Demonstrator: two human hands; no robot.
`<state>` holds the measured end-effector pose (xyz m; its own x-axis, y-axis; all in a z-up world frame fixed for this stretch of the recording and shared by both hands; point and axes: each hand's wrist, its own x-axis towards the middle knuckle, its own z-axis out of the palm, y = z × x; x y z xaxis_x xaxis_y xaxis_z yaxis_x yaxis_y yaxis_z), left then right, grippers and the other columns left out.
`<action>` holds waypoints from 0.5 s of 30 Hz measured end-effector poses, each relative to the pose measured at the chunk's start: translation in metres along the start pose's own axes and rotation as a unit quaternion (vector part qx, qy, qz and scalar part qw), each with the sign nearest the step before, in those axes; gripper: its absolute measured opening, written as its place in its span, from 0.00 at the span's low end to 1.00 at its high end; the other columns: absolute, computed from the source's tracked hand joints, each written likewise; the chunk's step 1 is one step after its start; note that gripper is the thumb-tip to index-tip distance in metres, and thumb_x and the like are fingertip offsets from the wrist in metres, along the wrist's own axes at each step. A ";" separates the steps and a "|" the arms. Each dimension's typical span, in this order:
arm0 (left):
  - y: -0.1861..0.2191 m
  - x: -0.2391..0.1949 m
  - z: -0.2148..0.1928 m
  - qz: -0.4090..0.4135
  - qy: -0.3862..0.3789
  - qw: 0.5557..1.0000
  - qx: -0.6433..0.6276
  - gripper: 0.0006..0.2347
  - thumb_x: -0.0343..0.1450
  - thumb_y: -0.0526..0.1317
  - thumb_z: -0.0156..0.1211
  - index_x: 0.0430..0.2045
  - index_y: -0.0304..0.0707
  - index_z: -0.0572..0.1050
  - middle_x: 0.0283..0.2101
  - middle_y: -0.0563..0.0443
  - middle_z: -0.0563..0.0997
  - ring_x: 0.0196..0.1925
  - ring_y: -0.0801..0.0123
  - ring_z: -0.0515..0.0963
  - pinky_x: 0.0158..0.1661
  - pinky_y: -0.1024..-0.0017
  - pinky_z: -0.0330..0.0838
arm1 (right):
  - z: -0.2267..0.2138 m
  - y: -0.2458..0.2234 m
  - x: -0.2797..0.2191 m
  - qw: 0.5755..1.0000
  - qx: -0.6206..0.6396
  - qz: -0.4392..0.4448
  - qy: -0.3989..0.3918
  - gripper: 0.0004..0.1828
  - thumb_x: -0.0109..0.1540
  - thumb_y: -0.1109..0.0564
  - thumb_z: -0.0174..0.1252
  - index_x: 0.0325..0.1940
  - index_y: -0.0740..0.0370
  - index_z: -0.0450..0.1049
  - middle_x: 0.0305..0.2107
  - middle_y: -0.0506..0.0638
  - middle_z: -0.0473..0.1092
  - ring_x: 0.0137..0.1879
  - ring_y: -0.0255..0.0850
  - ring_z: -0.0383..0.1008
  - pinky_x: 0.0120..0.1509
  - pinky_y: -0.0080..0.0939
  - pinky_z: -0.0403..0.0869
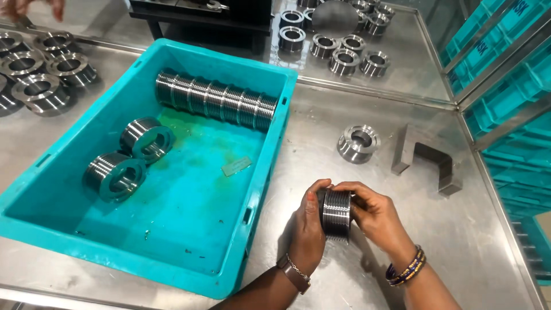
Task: The person picks up a metal ring and a grooved metal cylinder, fits them together, and places the assembly into a green bin, repeating this process multiple times.
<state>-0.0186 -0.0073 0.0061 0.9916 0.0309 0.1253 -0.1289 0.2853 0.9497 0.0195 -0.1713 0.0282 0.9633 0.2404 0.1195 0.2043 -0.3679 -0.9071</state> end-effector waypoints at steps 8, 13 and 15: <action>0.005 0.004 -0.002 -0.020 0.012 1.000 0.008 0.26 0.78 0.54 0.28 0.60 0.36 0.69 0.53 0.43 0.81 0.50 0.64 0.84 0.47 0.68 0.78 | -0.016 -0.014 -0.006 0.986 0.075 -0.016 -0.151 0.41 0.60 0.61 0.57 0.76 0.58 0.52 0.68 0.58 0.61 0.72 0.45 0.65 0.73 0.46 0.64; 0.001 0.003 -0.006 0.076 0.014 0.995 0.060 0.26 0.81 0.54 0.29 0.65 0.34 0.65 0.62 0.38 0.76 0.63 0.55 0.77 0.60 0.64 0.70 | 0.004 -0.015 -0.010 0.986 0.032 -0.020 -0.164 0.58 0.54 0.46 0.68 0.79 0.55 0.41 0.68 0.61 0.56 0.70 0.50 0.65 0.72 0.52 0.65; 0.008 0.003 -0.008 0.174 0.008 0.974 0.146 0.26 0.82 0.53 0.26 0.68 0.33 0.63 0.67 0.36 0.73 0.69 0.49 0.73 0.65 0.61 0.67 | 0.010 -0.012 -0.009 0.988 0.103 0.068 -0.097 0.56 0.53 0.39 0.64 0.79 0.54 0.46 0.61 0.59 0.65 0.63 0.47 0.72 0.66 0.51 0.71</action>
<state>-0.0168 0.0026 0.0118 0.8875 0.0923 0.4514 -0.4507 -0.0300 0.8922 0.0063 -0.1600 0.0337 0.9238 0.3763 -0.0703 0.0170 -0.2237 -0.9745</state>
